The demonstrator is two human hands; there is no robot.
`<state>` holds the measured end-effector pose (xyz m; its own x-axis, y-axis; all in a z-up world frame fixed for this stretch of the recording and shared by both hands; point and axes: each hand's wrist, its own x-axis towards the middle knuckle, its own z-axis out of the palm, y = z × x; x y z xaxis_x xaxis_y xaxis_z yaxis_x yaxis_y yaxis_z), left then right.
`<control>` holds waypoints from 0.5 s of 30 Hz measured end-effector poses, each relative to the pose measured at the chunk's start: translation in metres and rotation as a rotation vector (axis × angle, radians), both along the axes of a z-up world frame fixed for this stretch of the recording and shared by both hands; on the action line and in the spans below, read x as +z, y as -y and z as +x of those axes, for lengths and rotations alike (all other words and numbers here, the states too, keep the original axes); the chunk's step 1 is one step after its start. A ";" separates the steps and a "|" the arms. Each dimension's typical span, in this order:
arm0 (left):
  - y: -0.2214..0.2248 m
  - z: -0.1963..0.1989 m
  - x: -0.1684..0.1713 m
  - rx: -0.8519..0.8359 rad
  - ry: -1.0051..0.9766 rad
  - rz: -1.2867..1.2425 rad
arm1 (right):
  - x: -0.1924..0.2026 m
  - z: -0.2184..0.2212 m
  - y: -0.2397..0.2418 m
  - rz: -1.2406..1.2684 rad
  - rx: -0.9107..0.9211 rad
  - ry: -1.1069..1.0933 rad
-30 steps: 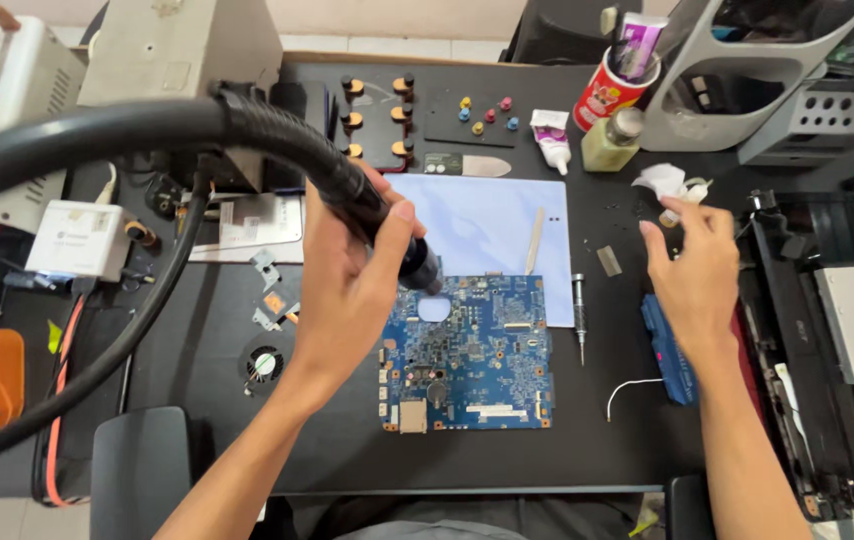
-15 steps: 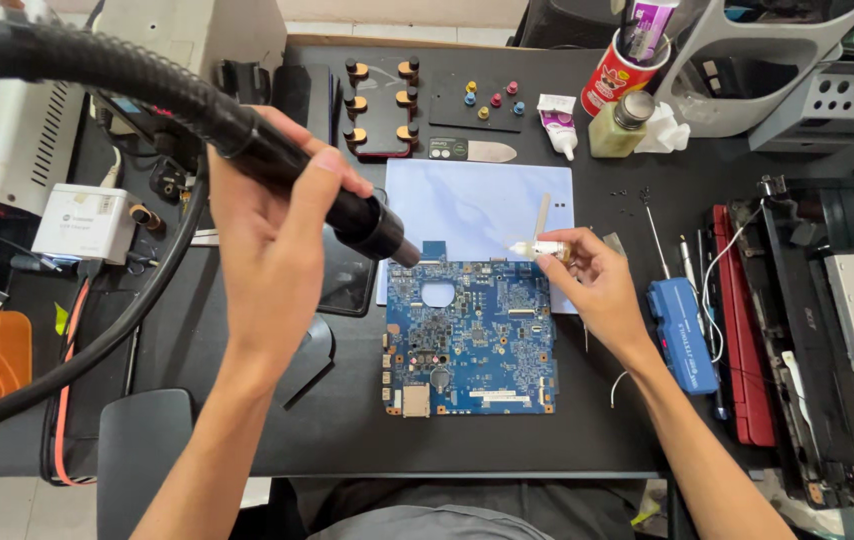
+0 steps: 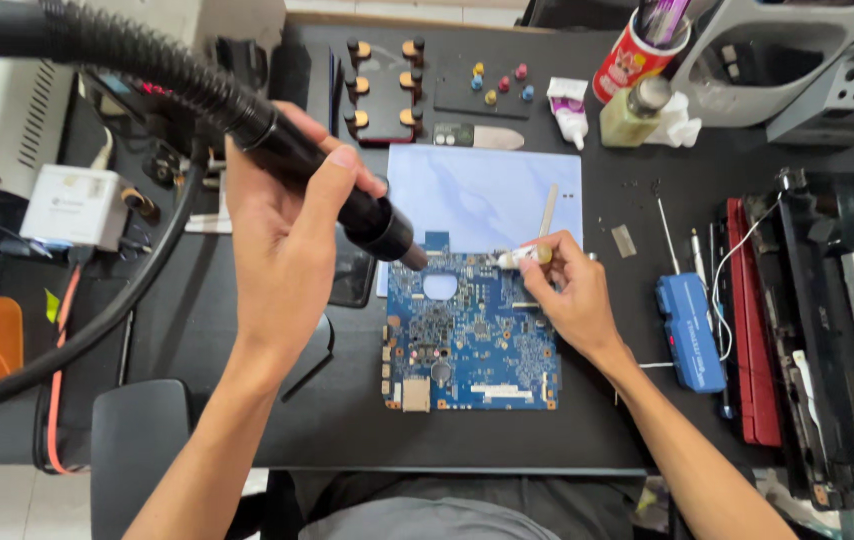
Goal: The person applies a liquid from a tube onto a motherboard, uses a heat gun to warm a specific area, and then wipes the board with a white cloth.
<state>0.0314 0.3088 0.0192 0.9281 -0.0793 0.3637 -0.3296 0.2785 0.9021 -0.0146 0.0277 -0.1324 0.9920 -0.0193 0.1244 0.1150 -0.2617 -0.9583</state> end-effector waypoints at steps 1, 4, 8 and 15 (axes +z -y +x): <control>0.000 -0.003 -0.001 -0.016 -0.011 -0.002 | -0.001 -0.001 0.000 -0.003 -0.014 -0.005; 0.002 -0.007 -0.002 -0.036 -0.015 0.017 | -0.002 0.000 0.001 0.029 0.005 0.016; 0.006 -0.008 0.002 -0.058 -0.034 -0.004 | 0.001 0.000 -0.002 0.041 0.030 0.014; 0.001 -0.008 0.002 -0.043 -0.019 0.017 | 0.001 0.002 -0.003 -0.006 0.028 -0.001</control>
<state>0.0232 0.3078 0.0213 0.9303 -0.1258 0.3444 -0.3006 0.2765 0.9128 -0.0127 0.0302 -0.1314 0.9923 0.0096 0.1236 0.1217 -0.2639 -0.9568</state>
